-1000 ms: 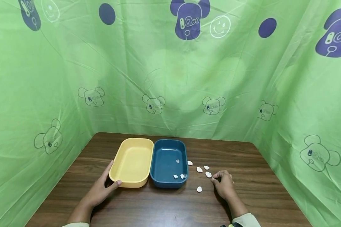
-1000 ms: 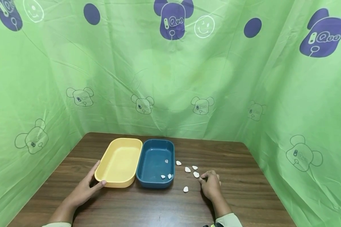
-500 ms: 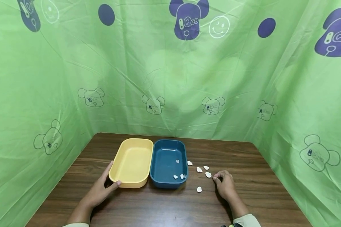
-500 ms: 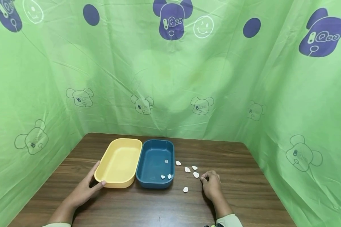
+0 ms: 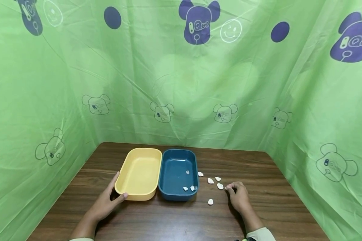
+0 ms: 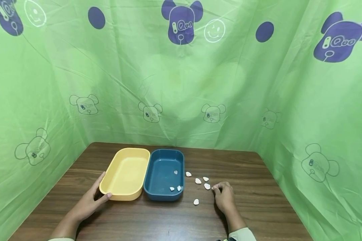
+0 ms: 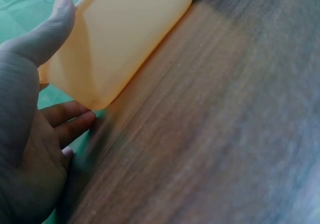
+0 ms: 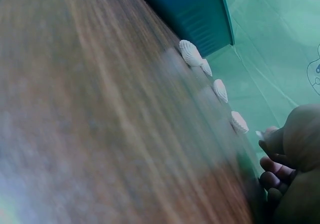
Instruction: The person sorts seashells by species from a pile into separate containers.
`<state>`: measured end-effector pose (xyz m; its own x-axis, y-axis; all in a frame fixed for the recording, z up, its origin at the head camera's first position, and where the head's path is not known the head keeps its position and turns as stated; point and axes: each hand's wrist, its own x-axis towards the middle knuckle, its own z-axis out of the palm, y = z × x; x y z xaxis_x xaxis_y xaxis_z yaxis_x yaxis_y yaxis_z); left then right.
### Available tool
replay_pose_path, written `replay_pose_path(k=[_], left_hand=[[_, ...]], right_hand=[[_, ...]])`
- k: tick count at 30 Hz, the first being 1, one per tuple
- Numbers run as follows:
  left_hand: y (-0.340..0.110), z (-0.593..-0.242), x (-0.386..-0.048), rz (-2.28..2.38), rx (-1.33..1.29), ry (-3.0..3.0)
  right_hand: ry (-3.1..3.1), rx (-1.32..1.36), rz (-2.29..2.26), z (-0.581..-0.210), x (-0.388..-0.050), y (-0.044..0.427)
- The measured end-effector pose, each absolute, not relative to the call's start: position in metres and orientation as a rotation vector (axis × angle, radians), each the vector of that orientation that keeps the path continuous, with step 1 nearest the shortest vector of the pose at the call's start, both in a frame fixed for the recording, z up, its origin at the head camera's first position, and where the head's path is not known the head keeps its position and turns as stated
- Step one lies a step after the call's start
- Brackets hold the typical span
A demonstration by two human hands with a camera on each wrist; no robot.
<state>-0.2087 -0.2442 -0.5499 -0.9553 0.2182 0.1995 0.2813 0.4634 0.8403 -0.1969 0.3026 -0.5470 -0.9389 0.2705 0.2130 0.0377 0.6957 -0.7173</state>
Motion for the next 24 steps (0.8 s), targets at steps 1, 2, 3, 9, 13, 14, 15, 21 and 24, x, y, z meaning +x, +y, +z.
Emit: replay_pose_path(k=[1,2,3,9,13,14,15,21,24], left_hand=[[-0.245,-0.55,-0.208,-1.523,-0.445,-2.637],[-0.246,-0.55,-0.208,-1.516,-0.441,-2.642],[-0.246,-0.55,-0.207,-1.506,-0.436,-2.647],[-0.247,-0.549,-0.207,-1.463,-0.424,-2.675],[-0.246,-0.549,-0.207,-1.51,-0.441,-2.648],[-0.246,-0.549,-0.207,-1.524,-0.446,-2.642],[-0.245,-0.55,-0.208,-1.53,-0.446,-2.638],[-0.245,-0.548,-0.208,-1.514,-0.446,-2.645],[-0.246,-0.548,-0.207,-1.514,-0.445,-2.649]], right_hand=[[-2.6,-0.25,1.105,-0.547,-0.197,0.302],[-2.596,-0.255,1.12,-0.547,-0.198,0.301],[-2.59,-0.26,1.133,-0.547,-0.198,0.301],[-2.553,-0.282,1.166,-0.544,-0.199,0.302],[-2.557,-0.298,1.17,-0.537,-0.197,0.305],[-2.556,-0.3,1.18,-0.535,-0.197,0.305],[-2.548,-0.298,1.19,-0.533,-0.197,0.306],[-2.475,-0.3,1.206,-0.521,-0.199,0.303],[-2.468,-0.295,1.19,-0.516,-0.2,0.3]])
